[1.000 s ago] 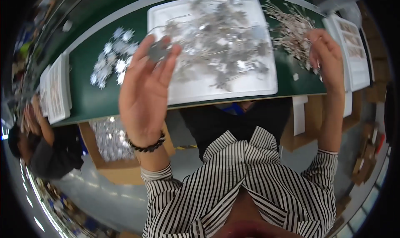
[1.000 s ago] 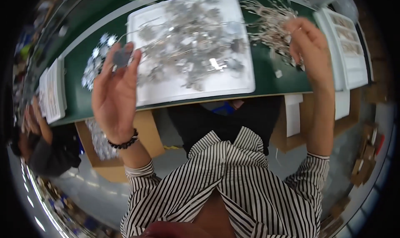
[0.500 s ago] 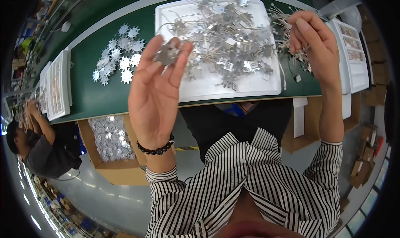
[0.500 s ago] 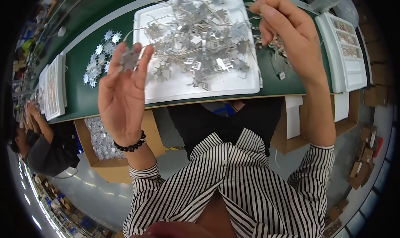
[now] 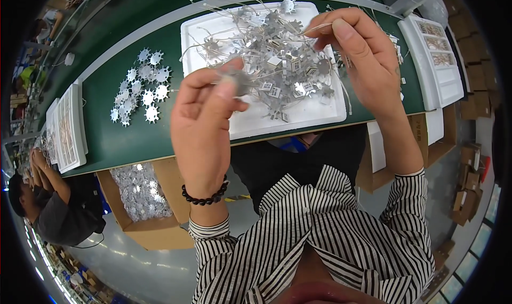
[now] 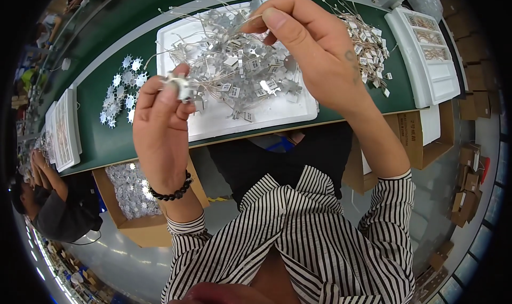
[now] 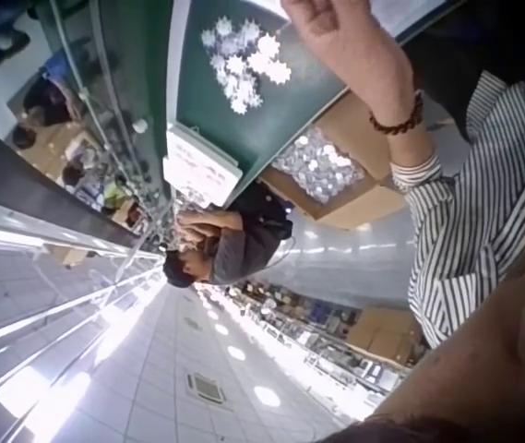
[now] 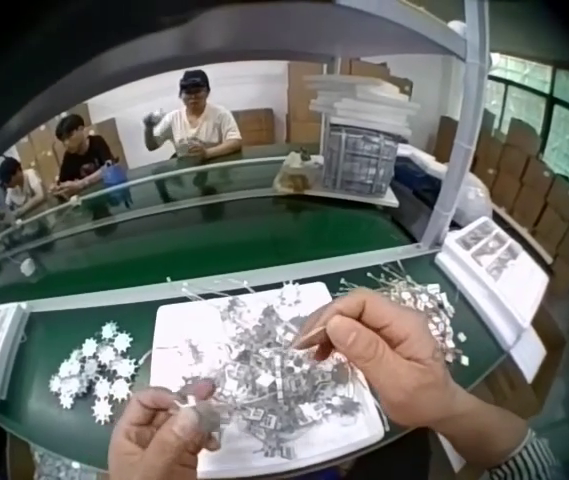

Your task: Sort and untangle small decorative electronic components on an assembly line.

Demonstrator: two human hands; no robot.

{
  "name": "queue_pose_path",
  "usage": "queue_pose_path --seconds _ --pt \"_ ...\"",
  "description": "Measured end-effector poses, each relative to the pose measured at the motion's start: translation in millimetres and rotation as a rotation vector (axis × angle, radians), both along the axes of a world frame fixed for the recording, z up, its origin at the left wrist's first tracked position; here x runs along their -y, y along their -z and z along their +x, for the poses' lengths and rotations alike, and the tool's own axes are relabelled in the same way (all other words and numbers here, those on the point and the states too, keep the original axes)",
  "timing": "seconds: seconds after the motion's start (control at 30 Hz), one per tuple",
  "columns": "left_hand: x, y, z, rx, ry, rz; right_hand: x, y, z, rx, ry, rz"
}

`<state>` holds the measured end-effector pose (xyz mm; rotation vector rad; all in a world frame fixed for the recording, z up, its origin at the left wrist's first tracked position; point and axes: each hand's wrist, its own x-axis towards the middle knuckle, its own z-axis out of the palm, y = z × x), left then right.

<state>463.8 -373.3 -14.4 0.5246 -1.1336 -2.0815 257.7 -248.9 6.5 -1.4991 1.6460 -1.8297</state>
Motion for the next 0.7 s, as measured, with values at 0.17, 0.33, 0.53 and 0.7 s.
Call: queue_pose_path --seconds 0.17,0.33,0.53,0.7 --pt "-0.6 -2.3 -28.9 0.166 0.115 -0.468 9.2 -11.5 14.4 0.423 -0.22 0.024" --pt "-0.7 -6.3 -46.5 0.08 0.287 -0.355 8.9 -14.7 17.5 0.581 -0.155 0.037" --pt "-2.5 -8.7 -53.1 0.061 0.216 -0.326 -0.4 -13.9 2.5 0.282 -0.01 0.151" --pt "-7.8 -11.6 -49.8 0.124 0.16 -0.32 -9.1 -15.3 1.0 0.128 0.062 0.281"
